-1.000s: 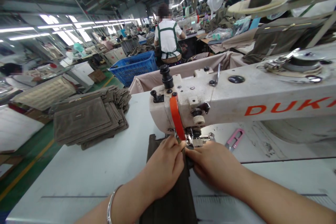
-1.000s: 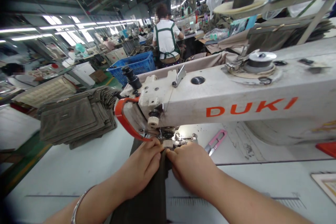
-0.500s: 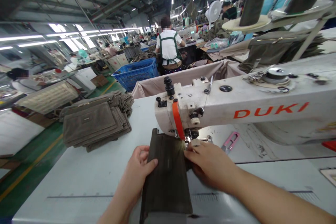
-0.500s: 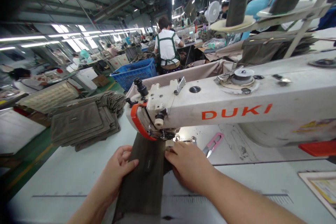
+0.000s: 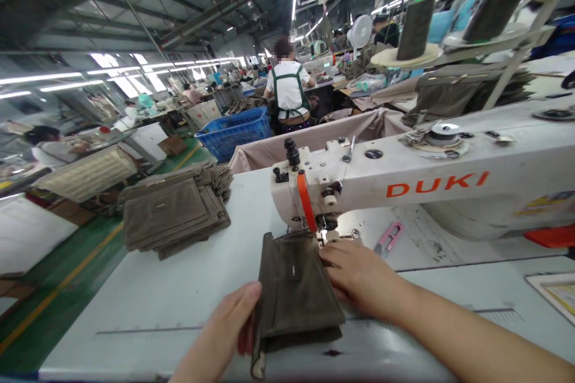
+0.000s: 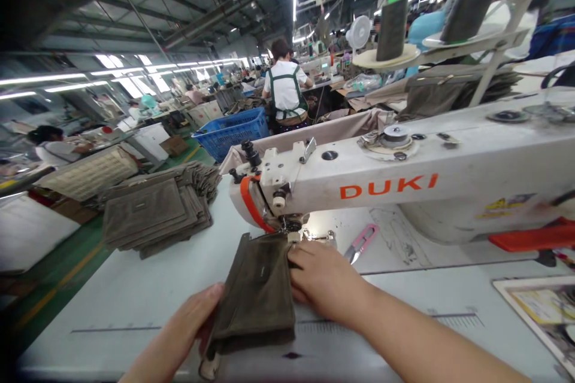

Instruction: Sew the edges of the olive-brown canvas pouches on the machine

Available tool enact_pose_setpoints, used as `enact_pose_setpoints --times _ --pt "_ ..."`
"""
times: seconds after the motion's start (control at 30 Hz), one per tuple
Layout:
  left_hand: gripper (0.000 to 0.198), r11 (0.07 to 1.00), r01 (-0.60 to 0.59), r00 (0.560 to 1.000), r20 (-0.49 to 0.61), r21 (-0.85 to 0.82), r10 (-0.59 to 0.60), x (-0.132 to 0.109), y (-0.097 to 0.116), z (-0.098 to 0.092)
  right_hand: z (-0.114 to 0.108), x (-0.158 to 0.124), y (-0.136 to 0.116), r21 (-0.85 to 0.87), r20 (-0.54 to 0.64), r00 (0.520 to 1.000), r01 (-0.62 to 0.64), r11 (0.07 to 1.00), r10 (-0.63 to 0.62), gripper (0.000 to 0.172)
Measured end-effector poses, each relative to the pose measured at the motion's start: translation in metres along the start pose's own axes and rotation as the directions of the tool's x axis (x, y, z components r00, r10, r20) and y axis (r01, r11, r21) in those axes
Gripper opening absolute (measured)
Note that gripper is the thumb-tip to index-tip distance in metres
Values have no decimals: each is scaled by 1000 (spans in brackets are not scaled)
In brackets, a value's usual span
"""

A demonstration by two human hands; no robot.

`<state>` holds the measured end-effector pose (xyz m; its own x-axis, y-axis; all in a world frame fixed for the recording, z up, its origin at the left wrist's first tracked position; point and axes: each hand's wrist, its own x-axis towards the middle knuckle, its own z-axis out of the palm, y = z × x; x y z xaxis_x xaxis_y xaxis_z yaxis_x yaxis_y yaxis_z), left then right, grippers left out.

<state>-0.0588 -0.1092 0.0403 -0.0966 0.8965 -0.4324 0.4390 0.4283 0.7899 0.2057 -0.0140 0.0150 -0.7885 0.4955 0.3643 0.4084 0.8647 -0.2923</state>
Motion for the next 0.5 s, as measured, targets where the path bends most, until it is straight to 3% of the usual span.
enact_pose_setpoints --times 0.03,0.07,0.1,0.17,0.23,0.3,0.4,0.5 --pt "56 973 -122 976 -154 198 154 -2 0 -6 -2 0 -5 -7 12 1000 16 1000 -16 16" --pt "52 897 -220 916 -236 384 325 -5 1 -10 -2 -1 -10 -16 31 999 30 999 -30 15" --pt "54 787 -303 845 -230 538 482 -8 4 -11 -2 -3 -16 -26 50 998 43 999 -42 13" --pt "69 502 -478 715 -13 721 699 -14 10 -2 5 -10 -30 -31 61 997 56 998 -54 7" --pt "78 226 -624 599 272 748 753 -17 15 16 15 -22 -42 -11 5 999 53 999 -53 9" --pt "74 45 -672 517 425 739 743 -14 19 38 27 -36 -51 8 -104 993 51 999 -50 12" --pt "55 -99 -684 446 522 723 727 -3 18 59 38 -54 -58 52 -240 971 25 998 -12 19" --pt "38 -160 -696 393 558 700 731 6 10 65 40 -63 -61 64 -326 945 9 998 12 28"
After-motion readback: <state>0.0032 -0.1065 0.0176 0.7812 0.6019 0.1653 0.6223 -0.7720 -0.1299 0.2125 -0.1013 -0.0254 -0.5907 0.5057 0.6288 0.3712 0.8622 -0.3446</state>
